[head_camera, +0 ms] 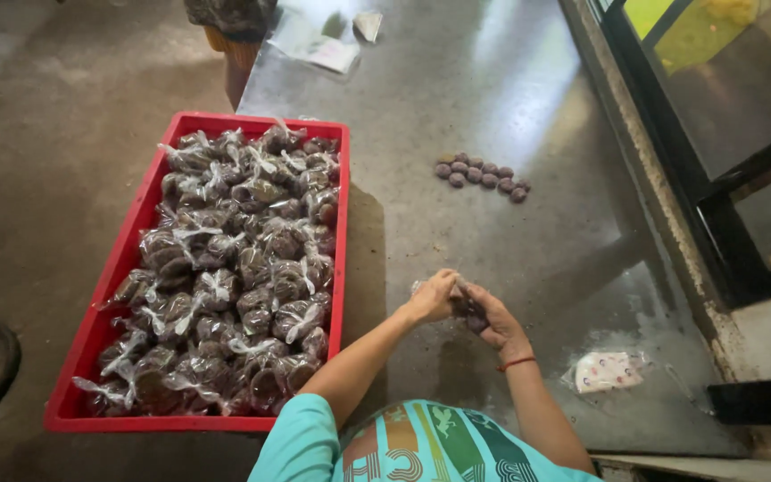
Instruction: The person places round brown snacks into small clear plastic bags, ties each bag, and places it into a red bin. Later, the person switches to round yellow snacks and repeats the same bagging process.
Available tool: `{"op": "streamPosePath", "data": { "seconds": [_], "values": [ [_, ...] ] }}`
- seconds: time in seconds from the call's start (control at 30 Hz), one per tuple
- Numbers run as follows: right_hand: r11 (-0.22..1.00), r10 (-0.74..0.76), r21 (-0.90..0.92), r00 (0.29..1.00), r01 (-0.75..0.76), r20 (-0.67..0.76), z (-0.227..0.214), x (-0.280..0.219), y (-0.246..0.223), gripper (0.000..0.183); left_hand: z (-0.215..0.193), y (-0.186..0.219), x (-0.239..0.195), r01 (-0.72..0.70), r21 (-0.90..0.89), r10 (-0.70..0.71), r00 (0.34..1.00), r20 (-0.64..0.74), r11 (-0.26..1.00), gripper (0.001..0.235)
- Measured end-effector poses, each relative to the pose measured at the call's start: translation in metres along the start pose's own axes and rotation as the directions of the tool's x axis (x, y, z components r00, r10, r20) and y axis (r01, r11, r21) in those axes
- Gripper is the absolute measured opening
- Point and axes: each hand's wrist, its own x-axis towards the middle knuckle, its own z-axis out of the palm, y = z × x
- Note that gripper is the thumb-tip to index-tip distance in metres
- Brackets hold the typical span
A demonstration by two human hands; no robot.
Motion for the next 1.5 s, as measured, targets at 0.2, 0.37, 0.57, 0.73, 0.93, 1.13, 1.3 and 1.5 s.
{"op": "streamPosePath", "data": {
  "seconds": [0.2, 0.37, 0.57, 0.73, 0.93, 1.13, 1.3, 1.5],
  "values": [
    [0.978, 0.070, -0.186, 0.989, -0.094, -0.131, -0.026, 0.014, 0.009, 0.037, 0.005, 0.012, 0.001, 0.091, 0.107, -0.098, 0.993, 0.059, 0.990, 0.041],
    [0.989, 0.095, 0.123, 0.990, -0.081, -0.107, -0.008, 0.002, -0.010, 0.040, 0.006, 0.022, 0.004, 0.112, 0.168, -0.142, 0.975, 0.174, 0.979, 0.064],
    [0.936, 0.064, -0.313, 0.951, -0.162, -0.302, 0.016, -0.003, -0.025, 0.055, 0.027, -0.014, 0.012, 0.051, 0.071, -0.062, 0.984, 0.166, 0.996, 0.058],
    [0.257, -0.446, -0.812, 0.809, 0.525, 0.382, 0.013, -0.020, -0.015, 0.057, 0.006, -0.028, 0.030, 0.281, -0.478, -0.154, 0.945, 0.288, 0.832, 0.053],
    [-0.410, -0.457, -0.909, 0.846, 0.073, 0.275, 0.050, -0.050, -0.049, 0.007, -0.040, -0.005, 0.048, 0.056, -0.558, -0.002, 0.995, 0.098, 0.828, 0.051],
    [0.398, -0.624, -0.719, 0.742, 0.570, 0.244, 0.113, -0.106, -0.111, 0.006, -0.122, 0.111, 0.037, -0.083, -0.296, 0.095, 0.995, 0.027, 0.951, 0.043],
    [0.548, -0.495, -0.813, 0.860, 0.194, -0.128, 0.113, -0.109, -0.118, 0.015, -0.124, 0.140, 0.035, -0.177, 0.167, 0.186, 0.982, -0.037, 0.970, 0.019],
    [0.786, -0.421, -0.514, 0.906, 0.344, -0.038, 0.099, -0.111, -0.114, 0.012, -0.113, 0.119, 0.036, -0.218, 0.069, 0.223, 0.973, -0.058, 0.973, 0.012]
  ]
}}
